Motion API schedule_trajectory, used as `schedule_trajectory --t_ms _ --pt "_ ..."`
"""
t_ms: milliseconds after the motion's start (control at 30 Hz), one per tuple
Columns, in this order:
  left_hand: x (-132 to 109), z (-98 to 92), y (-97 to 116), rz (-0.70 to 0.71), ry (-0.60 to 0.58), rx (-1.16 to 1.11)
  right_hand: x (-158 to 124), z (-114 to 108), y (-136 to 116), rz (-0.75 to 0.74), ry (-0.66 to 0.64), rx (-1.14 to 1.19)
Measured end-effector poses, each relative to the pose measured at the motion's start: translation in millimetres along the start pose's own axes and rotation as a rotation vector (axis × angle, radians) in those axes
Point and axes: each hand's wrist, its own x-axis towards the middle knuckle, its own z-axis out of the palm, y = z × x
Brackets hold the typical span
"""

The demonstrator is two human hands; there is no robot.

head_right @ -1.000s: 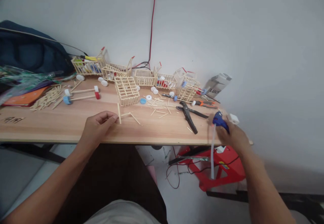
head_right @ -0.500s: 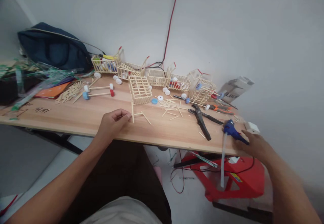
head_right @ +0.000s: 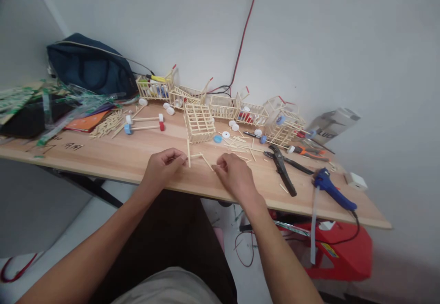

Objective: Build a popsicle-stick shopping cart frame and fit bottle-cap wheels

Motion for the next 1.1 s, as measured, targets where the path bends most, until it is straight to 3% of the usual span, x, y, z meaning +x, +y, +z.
schedule_trajectory --t_ms 267,767,1100 --pt "-2 -0.9 -1 0.000 -0.003 0.008 5 2 -17 0.040 -0.081 -0.182" --pt "-7 -2.8 6 0.031 0.049 -0.067 8 16 -44 0.110 -0.076 -0.058" --pt "-9 -5.8 4 0.015 0.051 -0.114 7 10 -54 0.110 -0.200 -0.370"
